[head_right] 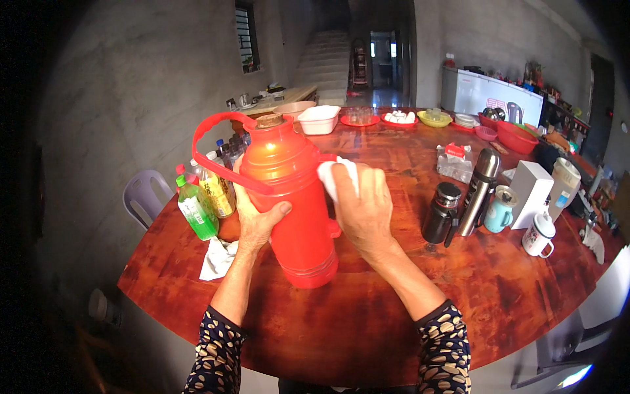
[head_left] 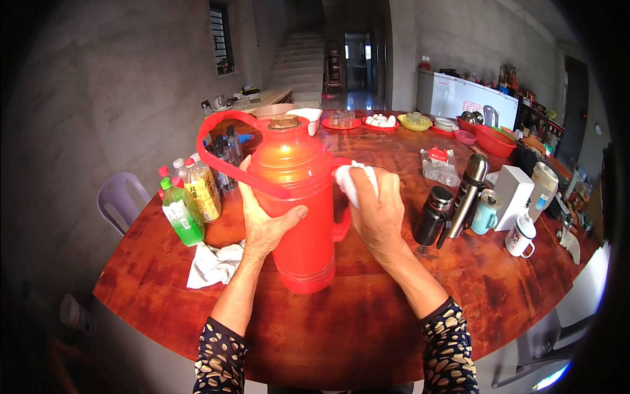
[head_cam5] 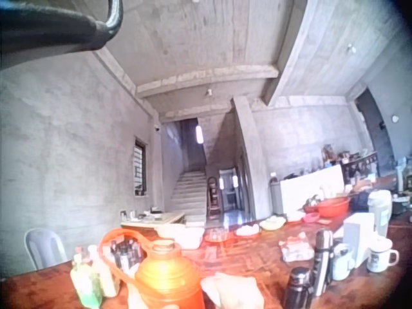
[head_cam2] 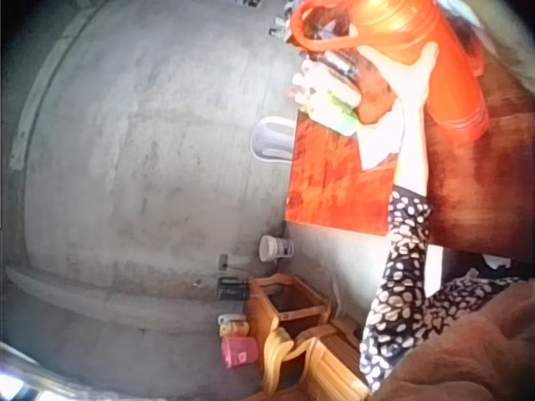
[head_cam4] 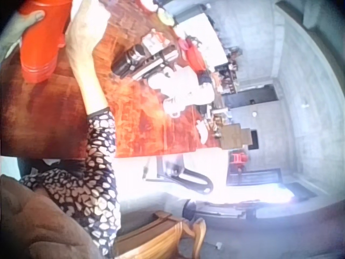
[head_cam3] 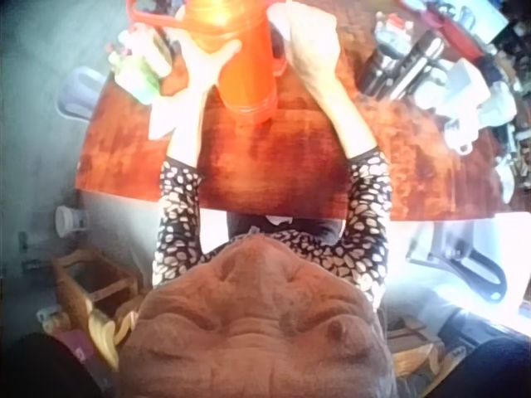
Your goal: The person wipes the exterior of a red thermos with a white cloth, rotating it to clean the sides and handle. The person then wipes the wooden table surface with the same cloth.
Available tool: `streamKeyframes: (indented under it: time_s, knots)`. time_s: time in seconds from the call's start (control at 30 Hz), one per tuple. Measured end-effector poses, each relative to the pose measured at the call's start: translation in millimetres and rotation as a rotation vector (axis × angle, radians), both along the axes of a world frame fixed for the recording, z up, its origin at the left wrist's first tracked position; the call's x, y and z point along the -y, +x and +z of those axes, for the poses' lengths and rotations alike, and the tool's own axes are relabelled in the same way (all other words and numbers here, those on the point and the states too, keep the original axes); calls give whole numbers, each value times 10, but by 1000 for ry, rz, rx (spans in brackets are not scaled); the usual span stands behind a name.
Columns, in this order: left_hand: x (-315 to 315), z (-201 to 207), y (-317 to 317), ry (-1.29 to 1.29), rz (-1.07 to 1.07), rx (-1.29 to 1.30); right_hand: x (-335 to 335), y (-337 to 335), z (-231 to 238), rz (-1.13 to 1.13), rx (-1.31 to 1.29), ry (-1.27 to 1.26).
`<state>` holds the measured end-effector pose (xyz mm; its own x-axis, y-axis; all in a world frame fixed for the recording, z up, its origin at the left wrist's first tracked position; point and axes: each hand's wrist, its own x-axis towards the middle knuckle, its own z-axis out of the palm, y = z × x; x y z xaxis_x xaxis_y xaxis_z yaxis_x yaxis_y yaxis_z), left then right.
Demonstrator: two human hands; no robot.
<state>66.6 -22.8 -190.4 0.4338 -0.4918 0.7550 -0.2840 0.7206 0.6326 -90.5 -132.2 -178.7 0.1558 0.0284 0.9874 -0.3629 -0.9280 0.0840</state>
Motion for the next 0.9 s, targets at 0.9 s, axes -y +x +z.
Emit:
streamKeyframes:
  time_s: [0.9]
  knots:
    - [-152,-376,-182,22,241,186,6,-46,-156,520,7,355]
